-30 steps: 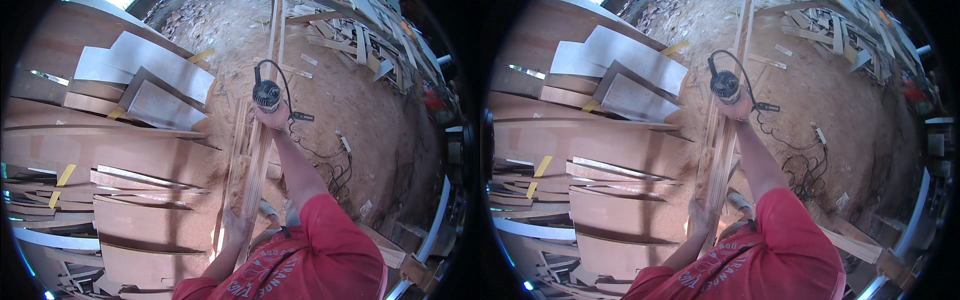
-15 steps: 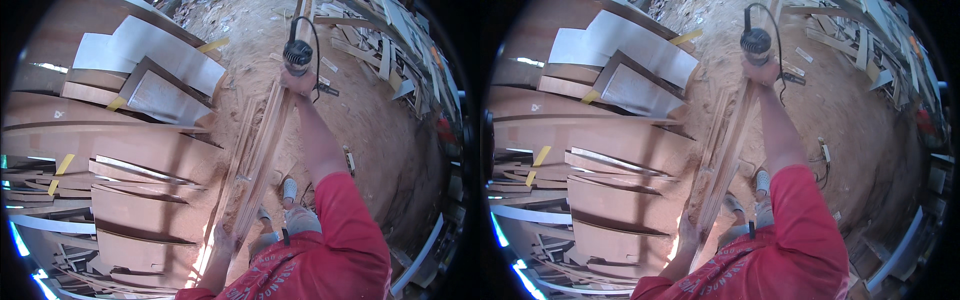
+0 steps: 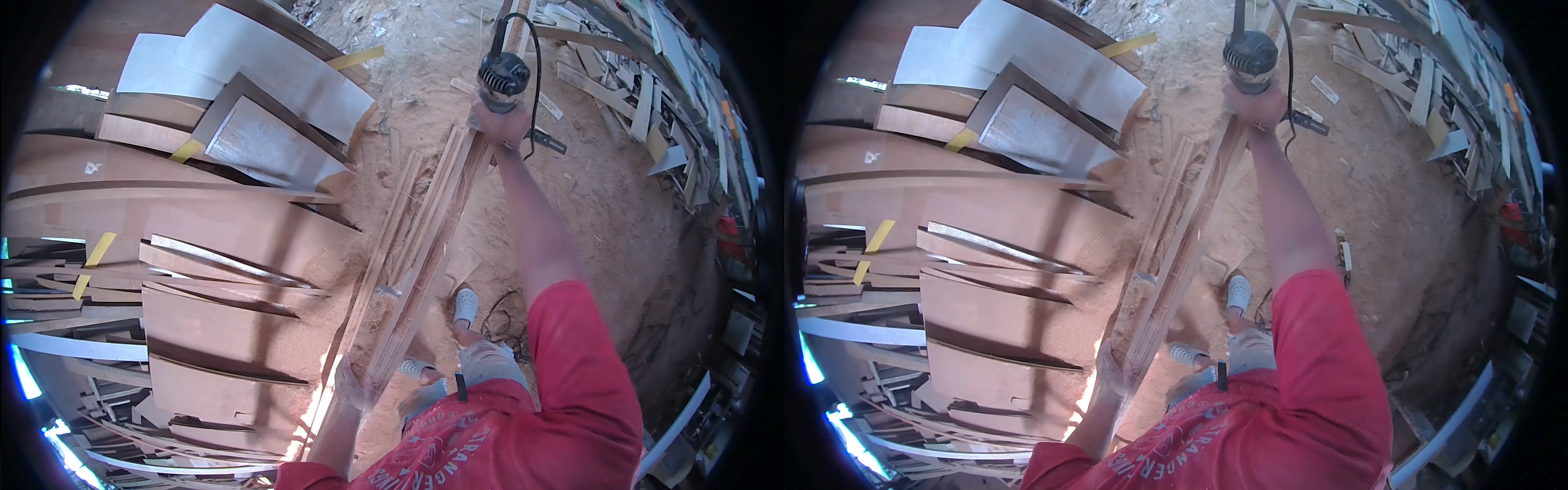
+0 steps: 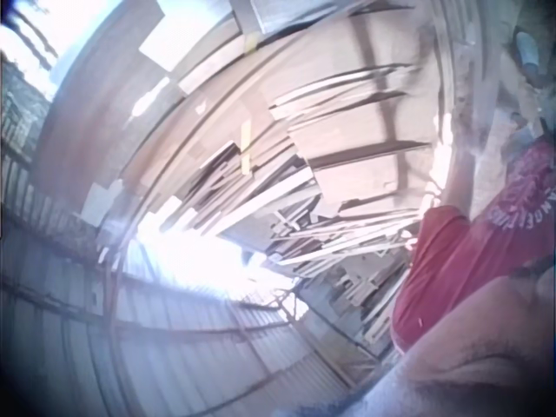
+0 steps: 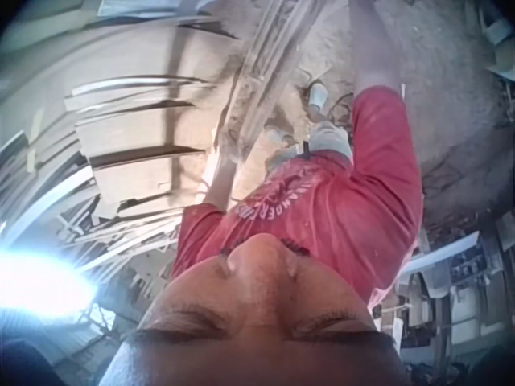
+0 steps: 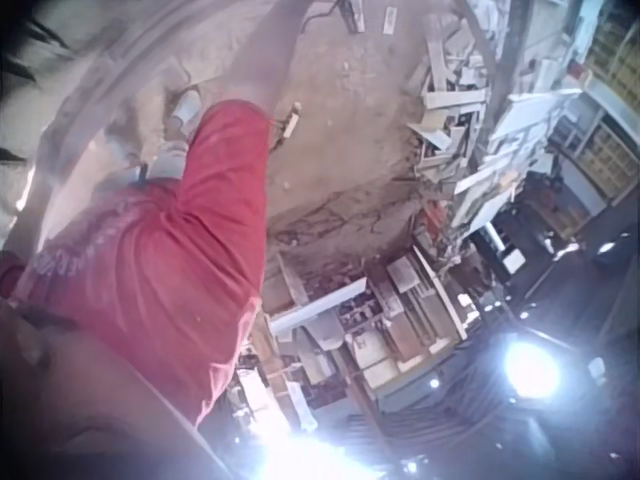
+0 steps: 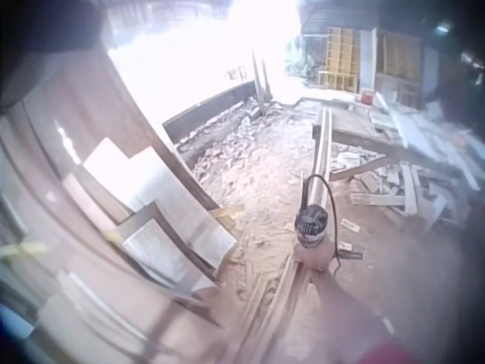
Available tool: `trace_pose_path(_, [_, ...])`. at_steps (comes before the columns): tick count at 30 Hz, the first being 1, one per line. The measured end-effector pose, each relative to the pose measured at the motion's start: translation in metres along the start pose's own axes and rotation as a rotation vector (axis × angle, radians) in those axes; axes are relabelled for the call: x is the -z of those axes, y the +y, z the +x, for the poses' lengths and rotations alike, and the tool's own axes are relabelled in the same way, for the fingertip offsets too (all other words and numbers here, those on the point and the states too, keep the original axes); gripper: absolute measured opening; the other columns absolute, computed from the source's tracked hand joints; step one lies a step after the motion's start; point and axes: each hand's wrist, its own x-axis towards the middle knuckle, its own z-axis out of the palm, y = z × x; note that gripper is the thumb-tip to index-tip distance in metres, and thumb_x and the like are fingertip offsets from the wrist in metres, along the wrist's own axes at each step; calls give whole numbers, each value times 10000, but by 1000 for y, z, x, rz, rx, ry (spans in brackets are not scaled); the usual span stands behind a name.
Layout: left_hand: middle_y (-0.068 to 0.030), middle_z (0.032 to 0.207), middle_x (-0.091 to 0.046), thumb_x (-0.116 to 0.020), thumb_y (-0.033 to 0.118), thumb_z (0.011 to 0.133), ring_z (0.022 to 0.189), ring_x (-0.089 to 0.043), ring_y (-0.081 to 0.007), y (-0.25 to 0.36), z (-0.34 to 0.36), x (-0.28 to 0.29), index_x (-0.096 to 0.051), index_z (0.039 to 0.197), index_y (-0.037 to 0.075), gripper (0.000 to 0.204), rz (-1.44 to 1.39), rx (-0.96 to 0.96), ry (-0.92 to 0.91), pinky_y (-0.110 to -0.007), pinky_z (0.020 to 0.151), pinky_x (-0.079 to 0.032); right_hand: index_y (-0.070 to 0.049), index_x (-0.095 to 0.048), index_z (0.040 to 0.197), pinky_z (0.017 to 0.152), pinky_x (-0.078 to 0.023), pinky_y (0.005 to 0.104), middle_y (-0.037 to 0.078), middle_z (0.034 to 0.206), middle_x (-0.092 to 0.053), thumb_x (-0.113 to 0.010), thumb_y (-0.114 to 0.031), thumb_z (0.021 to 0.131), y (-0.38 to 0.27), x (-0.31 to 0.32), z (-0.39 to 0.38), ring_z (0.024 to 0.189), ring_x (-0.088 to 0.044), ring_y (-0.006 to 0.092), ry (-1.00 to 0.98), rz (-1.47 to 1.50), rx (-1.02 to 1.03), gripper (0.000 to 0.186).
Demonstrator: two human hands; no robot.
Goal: The person uses a handheld router to cut a groove along the edge of a long wooden plank.
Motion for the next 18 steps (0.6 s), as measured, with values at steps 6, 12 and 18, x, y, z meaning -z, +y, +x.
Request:
trace_pose_path(6, [-398,1584,-500,-626,495,995,1452,-500,-581,5,4,3,-333,1680,-109,959,-66,25,-17,-643,1239,-392,-66,-827,1140,871,-664,424,122,1010,-864,-1021,-428,697,-19,29,-79,938,-848,277,-33,77,37,604])
trace_pose_path(12, [-376,1588,-508,-692,425,943,1451,-508,-562,11,6,12,-354,1677,-60,943,-86,75,-57,-638,1242,-395,-79,-739,1208,904,-661,433,129,1077,-840,-1007,-302,633,-38,52,-162,1007,-834,317,-116,68,-49,672])
trace_pose_path(18, [-353,1612,-500,-764,283,911,1494,-483,-549,13,9,13,-333,1704,-16,951,-104,152,-88,-624,1271,-376,-81,-731,1142,853,-663,425,131,1042,-827,-993,-280,635,-51,66,-230,954,-832,321,-109,116,-9,604])
